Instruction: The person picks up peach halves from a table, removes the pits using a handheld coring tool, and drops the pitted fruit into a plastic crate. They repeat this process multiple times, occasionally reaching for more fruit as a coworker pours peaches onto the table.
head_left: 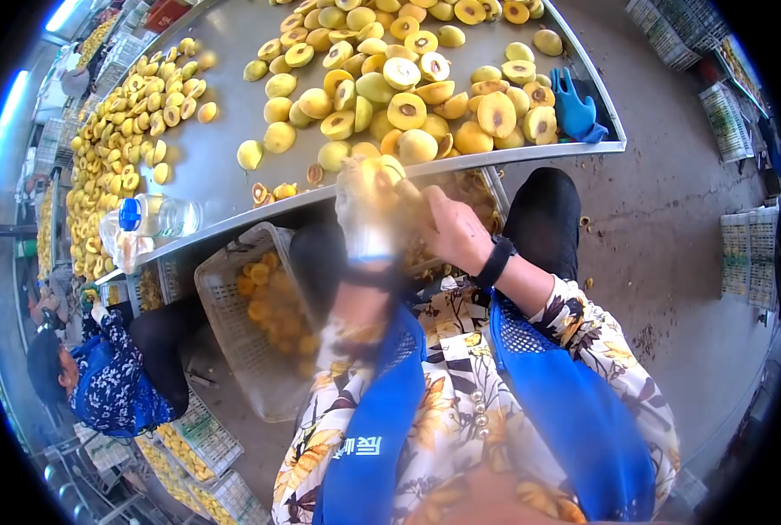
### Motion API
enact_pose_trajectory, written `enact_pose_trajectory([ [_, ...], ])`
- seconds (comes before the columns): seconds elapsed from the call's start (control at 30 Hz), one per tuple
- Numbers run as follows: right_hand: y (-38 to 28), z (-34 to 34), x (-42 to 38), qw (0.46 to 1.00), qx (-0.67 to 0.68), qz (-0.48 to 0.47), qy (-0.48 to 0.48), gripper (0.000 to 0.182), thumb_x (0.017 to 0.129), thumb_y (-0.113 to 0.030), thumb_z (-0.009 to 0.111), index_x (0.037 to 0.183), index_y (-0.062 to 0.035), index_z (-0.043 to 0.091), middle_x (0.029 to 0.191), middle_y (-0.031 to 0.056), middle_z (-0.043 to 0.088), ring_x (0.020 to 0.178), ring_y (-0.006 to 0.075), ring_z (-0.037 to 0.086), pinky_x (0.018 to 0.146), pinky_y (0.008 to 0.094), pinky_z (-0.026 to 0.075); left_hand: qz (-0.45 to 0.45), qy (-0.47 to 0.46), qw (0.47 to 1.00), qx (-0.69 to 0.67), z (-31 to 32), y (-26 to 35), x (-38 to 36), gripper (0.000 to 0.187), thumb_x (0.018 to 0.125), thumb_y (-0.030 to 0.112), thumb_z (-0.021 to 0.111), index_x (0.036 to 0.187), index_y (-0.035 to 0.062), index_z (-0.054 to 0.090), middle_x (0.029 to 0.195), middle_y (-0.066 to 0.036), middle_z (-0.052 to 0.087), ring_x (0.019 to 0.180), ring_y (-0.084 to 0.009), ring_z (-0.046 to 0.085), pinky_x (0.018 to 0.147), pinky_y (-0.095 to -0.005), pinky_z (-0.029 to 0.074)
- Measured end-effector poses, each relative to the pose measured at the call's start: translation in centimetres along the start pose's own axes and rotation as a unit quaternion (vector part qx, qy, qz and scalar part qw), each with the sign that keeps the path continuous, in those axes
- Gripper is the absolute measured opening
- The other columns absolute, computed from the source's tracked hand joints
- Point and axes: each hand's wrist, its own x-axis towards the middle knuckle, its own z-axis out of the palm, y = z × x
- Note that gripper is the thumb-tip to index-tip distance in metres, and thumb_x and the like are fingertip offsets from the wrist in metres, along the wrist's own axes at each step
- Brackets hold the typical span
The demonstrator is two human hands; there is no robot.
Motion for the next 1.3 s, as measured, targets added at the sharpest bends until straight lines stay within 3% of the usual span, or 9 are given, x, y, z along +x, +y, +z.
enact_pose_trajectory([
  [0.27,0.8,0.9,-0.2,0.999,-0.028,-0.005,-0.029,0.031,0.073,-0.001,0.056,0.094,0.0015,0.033,0.066,0.0235,0.053,0.068,0.0445,0.053,0.057,0.0494,0.040,0.013,-0.012,0.998,0.060,0.4,2.4,-0.6,0.039,0.094,0.033,0.046,0.115,0.0004,0.051,0.107,-0.008,0.057,0.096,-0.0159,0.056,0.083,-0.0277,0.046],
  [0.37,0.3,1.2,-0.6,0.999,-0.028,0.011,-0.040,0.030,0.073,-0.002,0.056,0.092,0.0027,0.033,0.066,0.0239,0.053,0.068,0.0445,0.053,0.057,0.0499,0.040,-0.137,0.003,0.979,-0.149,0.7,5.9,-0.7,0.031,0.087,0.024,0.050,0.107,0.0001,0.052,0.096,-0.016,0.058,0.083,-0.0273,0.057,0.072,-0.0361,0.047],
  [0.53,0.7,1.9,-0.8,0.997,-0.013,0.019,-0.069,0.028,0.073,-0.002,0.054,0.091,0.0032,0.032,0.064,0.0247,0.053,0.066,0.0445,0.053,0.056,0.0503,0.040,0.059,-0.043,0.995,0.069,0.0,2.5,-0.5,0.026,0.089,0.015,0.053,0.110,-0.0015,0.054,0.105,-0.012,0.059,0.094,-0.0218,0.058,0.082,-0.0307,0.047],
  [0.67,0.5,1.7,-0.9,0.993,-0.044,0.027,-0.105,0.028,0.074,-0.002,0.055,0.090,0.0033,0.033,0.063,0.0250,0.052,0.065,0.0450,0.053,0.055,0.0502,0.040,-0.001,-0.175,0.984,0.017,-2.0,2.2,1.3,0.026,0.079,0.003,0.057,0.105,0.0010,0.057,0.102,-0.016,0.060,0.092,-0.0282,0.059,0.080,-0.0329,0.048],
  [0.83,1.4,2.7,-0.1,0.998,0.003,-0.010,-0.061,0.027,0.073,-0.002,0.055,0.088,0.0035,0.034,0.064,0.0261,0.052,0.066,0.0464,0.052,0.056,0.0507,0.040,0.192,-0.100,0.935,0.281,-1.6,2.3,1.1,0.028,0.078,0.001,0.057,0.105,0.0008,0.057,0.101,-0.018,0.060,0.091,-0.0319,0.059,0.080,-0.0352,0.048],
  [0.97,0.4,3.5,-0.4,0.999,0.026,0.035,-0.002,0.017,0.077,-0.005,0.052,0.087,0.0022,0.041,0.064,0.0246,0.056,0.062,0.0433,0.055,0.057,0.0497,0.042,-0.149,0.017,0.968,-0.200,0.5,2.4,0.2,0.022,0.090,0.013,0.055,0.107,-0.0001,0.057,0.094,-0.009,0.060,0.079,-0.0157,0.059,0.070,-0.0263,0.049],
  [1.03,-0.1,3.1,-0.5,0.997,0.031,0.062,-0.021,0.023,0.074,-0.003,0.054,0.088,0.0029,0.036,0.066,0.0268,0.054,0.068,0.0458,0.054,0.058,0.0497,0.041,0.053,0.020,0.998,-0.004,0.9,1.8,-0.1,0.022,0.092,0.018,0.053,0.104,-0.0003,0.058,0.090,-0.004,0.059,0.077,-0.0092,0.056,0.066,-0.0229,0.048],
  [1.2,0.3,2.5,-0.3,0.995,0.021,0.068,-0.073,0.026,0.073,-0.001,0.055,0.089,0.0036,0.036,0.068,0.0274,0.054,0.071,0.0458,0.054,0.059,0.0489,0.042,-0.255,-0.082,0.939,-0.217,-0.5,5.0,1.2,0.017,0.091,0.012,0.051,0.100,-0.0006,0.059,0.090,-0.005,0.060,0.079,-0.0126,0.058,0.069,-0.0254,0.049],
  [1.3,-0.3,1.9,0.2,0.992,0.019,0.078,-0.097,0.026,0.074,-0.005,0.056,0.091,0.0038,0.039,0.068,0.0252,0.056,0.070,0.0432,0.056,0.059,0.0478,0.044,-0.164,-0.155,0.968,-0.112,-1.8,2.4,2.5,0.017,0.090,0.012,0.052,0.098,-0.0004,0.060,0.090,-0.006,0.060,0.079,-0.0138,0.059,0.068,-0.0261,0.049],
])
